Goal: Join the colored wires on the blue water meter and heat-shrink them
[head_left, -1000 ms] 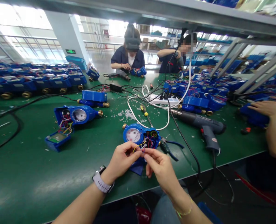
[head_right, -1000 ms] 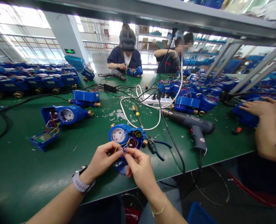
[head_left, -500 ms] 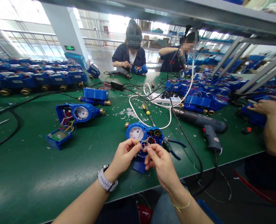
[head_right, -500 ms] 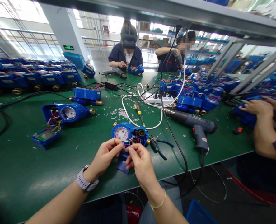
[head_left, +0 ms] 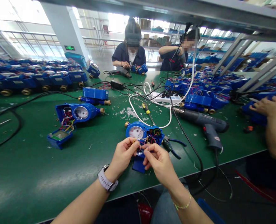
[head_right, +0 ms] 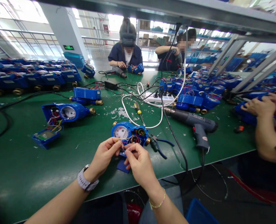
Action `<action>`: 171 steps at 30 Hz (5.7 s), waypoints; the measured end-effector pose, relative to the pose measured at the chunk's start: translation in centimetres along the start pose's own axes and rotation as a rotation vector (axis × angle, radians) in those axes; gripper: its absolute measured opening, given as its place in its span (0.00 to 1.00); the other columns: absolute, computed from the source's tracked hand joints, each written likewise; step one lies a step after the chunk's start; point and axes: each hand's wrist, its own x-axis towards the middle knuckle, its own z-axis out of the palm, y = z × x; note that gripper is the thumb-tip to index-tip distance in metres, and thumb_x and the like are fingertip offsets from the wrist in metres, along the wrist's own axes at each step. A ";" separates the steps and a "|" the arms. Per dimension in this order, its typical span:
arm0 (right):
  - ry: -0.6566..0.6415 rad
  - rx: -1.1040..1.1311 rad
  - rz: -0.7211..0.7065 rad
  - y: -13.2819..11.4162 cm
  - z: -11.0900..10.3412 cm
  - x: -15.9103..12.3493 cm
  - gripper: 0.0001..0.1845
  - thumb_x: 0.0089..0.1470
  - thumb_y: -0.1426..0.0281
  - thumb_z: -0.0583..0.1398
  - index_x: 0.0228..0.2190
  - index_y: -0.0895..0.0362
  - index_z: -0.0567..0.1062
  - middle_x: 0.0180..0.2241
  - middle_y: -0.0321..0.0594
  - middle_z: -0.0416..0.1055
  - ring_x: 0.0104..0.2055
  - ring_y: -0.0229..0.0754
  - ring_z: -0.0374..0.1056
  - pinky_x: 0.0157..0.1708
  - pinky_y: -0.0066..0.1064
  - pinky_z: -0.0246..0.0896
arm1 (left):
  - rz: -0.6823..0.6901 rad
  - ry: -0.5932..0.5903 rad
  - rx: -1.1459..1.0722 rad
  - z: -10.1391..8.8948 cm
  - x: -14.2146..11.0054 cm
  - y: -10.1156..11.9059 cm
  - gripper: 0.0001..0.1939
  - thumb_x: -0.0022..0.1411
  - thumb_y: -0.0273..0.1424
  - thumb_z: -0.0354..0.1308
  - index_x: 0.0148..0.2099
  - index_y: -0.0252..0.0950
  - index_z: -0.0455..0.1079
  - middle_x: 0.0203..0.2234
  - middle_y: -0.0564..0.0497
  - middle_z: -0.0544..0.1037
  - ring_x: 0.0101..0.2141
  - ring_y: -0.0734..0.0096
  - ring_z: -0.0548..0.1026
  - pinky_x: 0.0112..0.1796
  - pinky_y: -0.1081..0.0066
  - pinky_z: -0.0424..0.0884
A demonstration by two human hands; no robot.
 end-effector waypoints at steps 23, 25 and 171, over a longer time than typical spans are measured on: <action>-0.015 0.003 0.001 -0.2 -1.7 0.3 0.13 0.49 0.62 0.63 0.28 0.57 0.67 0.20 0.32 0.67 0.16 0.32 0.60 0.17 0.23 0.58 | -0.013 -0.021 -0.071 0.4 -0.3 0.0 0.18 0.58 0.44 0.60 0.33 0.33 0.65 0.26 0.53 0.74 0.19 0.82 0.63 0.24 0.77 0.61; -0.057 -0.053 0.018 -0.3 -1.6 0.3 0.13 0.49 0.63 0.64 0.31 0.57 0.68 0.21 0.30 0.65 0.16 0.33 0.61 0.16 0.23 0.58 | -0.017 -0.025 -0.049 0.3 -0.2 0.1 0.18 0.56 0.45 0.61 0.33 0.32 0.66 0.26 0.53 0.74 0.19 0.81 0.63 0.23 0.77 0.61; -0.047 -0.490 -0.217 0.1 -2.7 0.1 0.08 0.54 0.66 0.58 0.29 0.57 0.75 0.23 0.36 0.68 0.21 0.36 0.58 0.21 0.27 0.50 | -0.014 -0.154 0.139 0.3 -0.4 -0.6 0.18 0.61 0.44 0.55 0.33 0.33 0.65 0.25 0.53 0.73 0.21 0.79 0.66 0.26 0.76 0.65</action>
